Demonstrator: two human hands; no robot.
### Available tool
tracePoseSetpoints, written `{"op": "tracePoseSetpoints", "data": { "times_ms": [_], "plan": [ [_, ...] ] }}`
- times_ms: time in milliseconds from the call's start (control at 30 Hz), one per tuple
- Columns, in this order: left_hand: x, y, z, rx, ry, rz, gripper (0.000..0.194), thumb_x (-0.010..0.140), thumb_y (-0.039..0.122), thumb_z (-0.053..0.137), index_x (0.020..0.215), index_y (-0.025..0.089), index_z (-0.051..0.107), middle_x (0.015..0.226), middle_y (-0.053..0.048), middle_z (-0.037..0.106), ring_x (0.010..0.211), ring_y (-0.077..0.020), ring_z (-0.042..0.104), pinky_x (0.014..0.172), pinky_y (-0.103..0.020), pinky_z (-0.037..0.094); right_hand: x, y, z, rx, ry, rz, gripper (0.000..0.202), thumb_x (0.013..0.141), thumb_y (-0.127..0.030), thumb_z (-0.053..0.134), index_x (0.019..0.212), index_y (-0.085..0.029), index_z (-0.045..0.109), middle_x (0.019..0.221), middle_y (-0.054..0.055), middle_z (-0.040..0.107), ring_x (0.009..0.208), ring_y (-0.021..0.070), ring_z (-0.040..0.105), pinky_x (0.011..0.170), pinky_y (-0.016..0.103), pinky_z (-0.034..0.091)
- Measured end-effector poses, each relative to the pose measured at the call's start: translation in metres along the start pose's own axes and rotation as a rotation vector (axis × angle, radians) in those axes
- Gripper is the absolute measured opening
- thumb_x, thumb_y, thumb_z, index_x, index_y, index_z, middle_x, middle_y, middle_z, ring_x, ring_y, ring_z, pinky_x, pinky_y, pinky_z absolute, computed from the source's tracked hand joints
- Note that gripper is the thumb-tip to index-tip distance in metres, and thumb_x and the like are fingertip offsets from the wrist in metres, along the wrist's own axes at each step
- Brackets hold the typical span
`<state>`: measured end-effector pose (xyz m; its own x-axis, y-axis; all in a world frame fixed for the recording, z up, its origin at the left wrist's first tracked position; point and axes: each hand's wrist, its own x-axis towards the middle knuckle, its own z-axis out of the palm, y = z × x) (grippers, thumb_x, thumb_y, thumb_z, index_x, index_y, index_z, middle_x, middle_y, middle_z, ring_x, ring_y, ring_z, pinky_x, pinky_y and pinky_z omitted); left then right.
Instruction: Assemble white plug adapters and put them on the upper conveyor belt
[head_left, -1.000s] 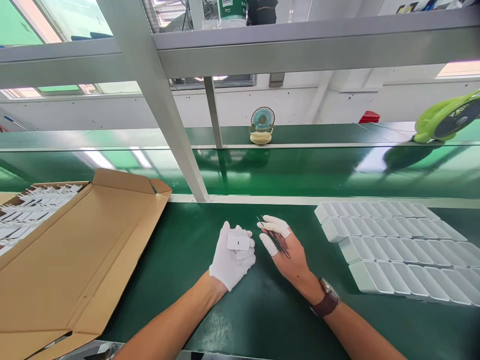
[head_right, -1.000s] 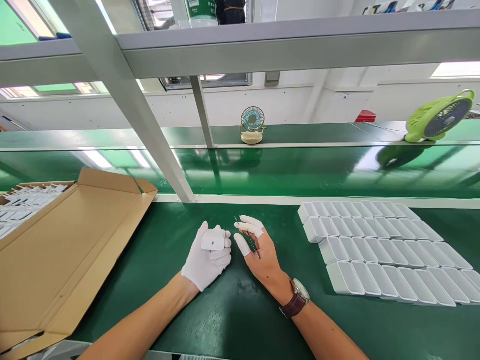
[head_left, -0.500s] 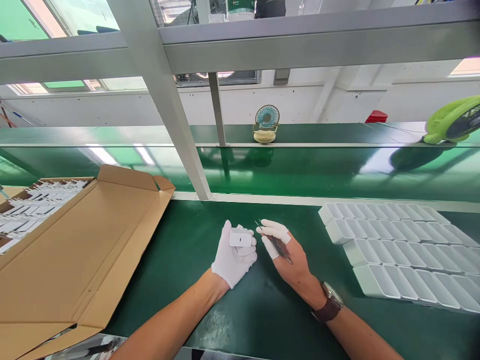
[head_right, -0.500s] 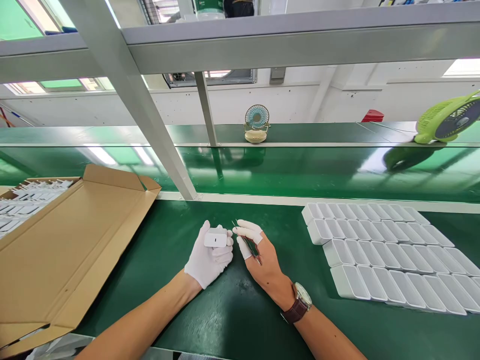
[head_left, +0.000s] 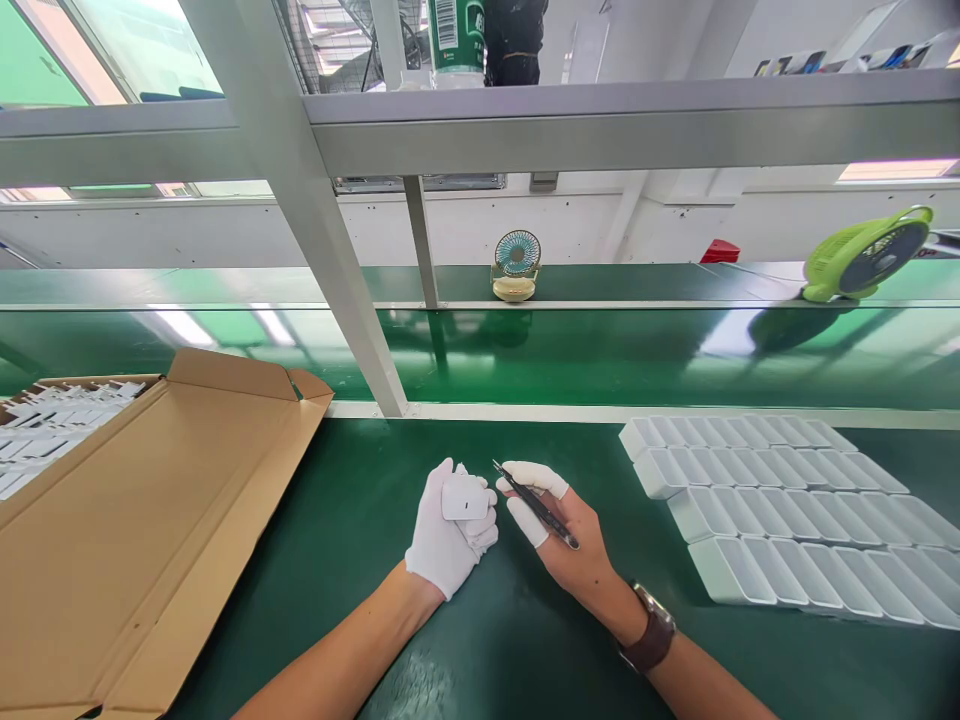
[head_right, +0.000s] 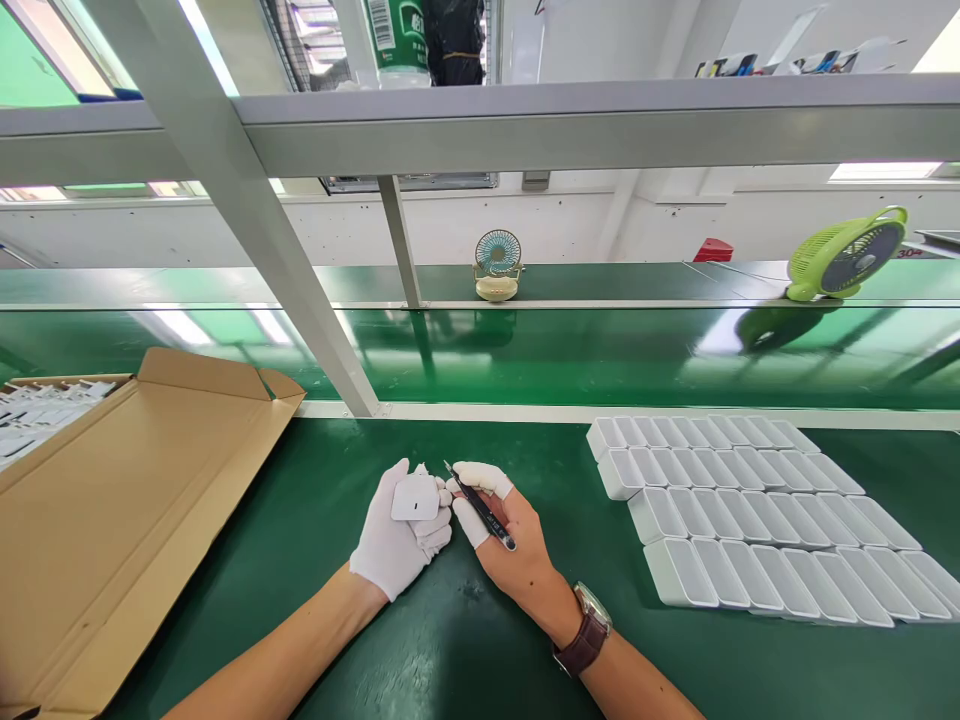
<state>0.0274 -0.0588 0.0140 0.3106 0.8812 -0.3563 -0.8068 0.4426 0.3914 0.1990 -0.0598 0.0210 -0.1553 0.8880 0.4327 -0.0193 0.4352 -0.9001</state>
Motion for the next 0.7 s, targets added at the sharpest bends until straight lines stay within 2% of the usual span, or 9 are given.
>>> {"op": "tracePoseSetpoints", "data": {
  "times_ms": [100, 300, 433, 567, 700],
  "plan": [
    [0.000, 0.001, -0.001, 0.005, 0.004, 0.011, 0.046, 0.094, 0.058, 0.055, 0.087, 0.013, 0.061, 0.074, -0.004, 0.060, 0.044, -0.0080, 0.039, 0.044, -0.024, 0.026, 0.002, 0.001, -0.001, 0.058, -0.019, 0.037, 0.032, 0.096, -0.021, 0.065, 0.127, -0.028, 0.065, 0.121, 0.006, 0.073, 0.111, 0.0208, 0.072, 0.105, 0.039, 0.058],
    [0.003, 0.001, -0.002, 0.023, -0.007, 0.031, 0.046, 0.095, 0.058, 0.054, 0.087, 0.013, 0.061, 0.075, -0.005, 0.060, 0.045, -0.0085, 0.040, 0.044, -0.025, 0.027, 0.002, 0.008, 0.000, 0.130, 0.015, 0.086, 0.028, 0.091, -0.022, 0.073, 0.117, -0.029, 0.074, 0.116, 0.005, 0.076, 0.105, 0.0219, 0.075, 0.101, 0.037, 0.061],
    [0.002, 0.002, -0.001, 0.036, -0.020, 0.043, 0.046, 0.096, 0.058, 0.053, 0.087, 0.014, 0.061, 0.076, -0.005, 0.061, 0.045, -0.0083, 0.039, 0.044, -0.025, 0.027, 0.002, 0.004, 0.002, 0.204, 0.035, 0.106, 0.025, 0.088, -0.022, 0.075, 0.113, -0.029, 0.076, 0.113, 0.004, 0.077, 0.102, 0.0218, 0.076, 0.099, 0.037, 0.062],
    [-0.001, 0.002, 0.002, 0.054, -0.004, 0.058, 0.045, 0.096, 0.056, 0.054, 0.086, 0.013, 0.061, 0.074, -0.005, 0.061, 0.043, -0.0077, 0.038, 0.042, -0.025, 0.027, 0.005, -0.007, 0.001, 0.208, 0.081, 0.187, 0.017, 0.087, -0.028, 0.077, 0.104, -0.026, 0.077, 0.103, 0.005, 0.079, 0.095, 0.0225, 0.077, 0.093, 0.036, 0.064],
    [-0.001, 0.002, 0.003, 0.057, 0.031, 0.044, 0.046, 0.096, 0.057, 0.054, 0.092, 0.012, 0.063, 0.067, -0.004, 0.060, 0.040, -0.0074, 0.037, 0.041, -0.024, 0.026, 0.007, -0.003, -0.001, 0.205, 0.044, 0.273, 0.019, 0.091, -0.039, 0.073, 0.094, -0.021, 0.078, 0.091, 0.007, 0.078, 0.084, 0.0229, 0.076, 0.084, 0.036, 0.065]
  ]
}}
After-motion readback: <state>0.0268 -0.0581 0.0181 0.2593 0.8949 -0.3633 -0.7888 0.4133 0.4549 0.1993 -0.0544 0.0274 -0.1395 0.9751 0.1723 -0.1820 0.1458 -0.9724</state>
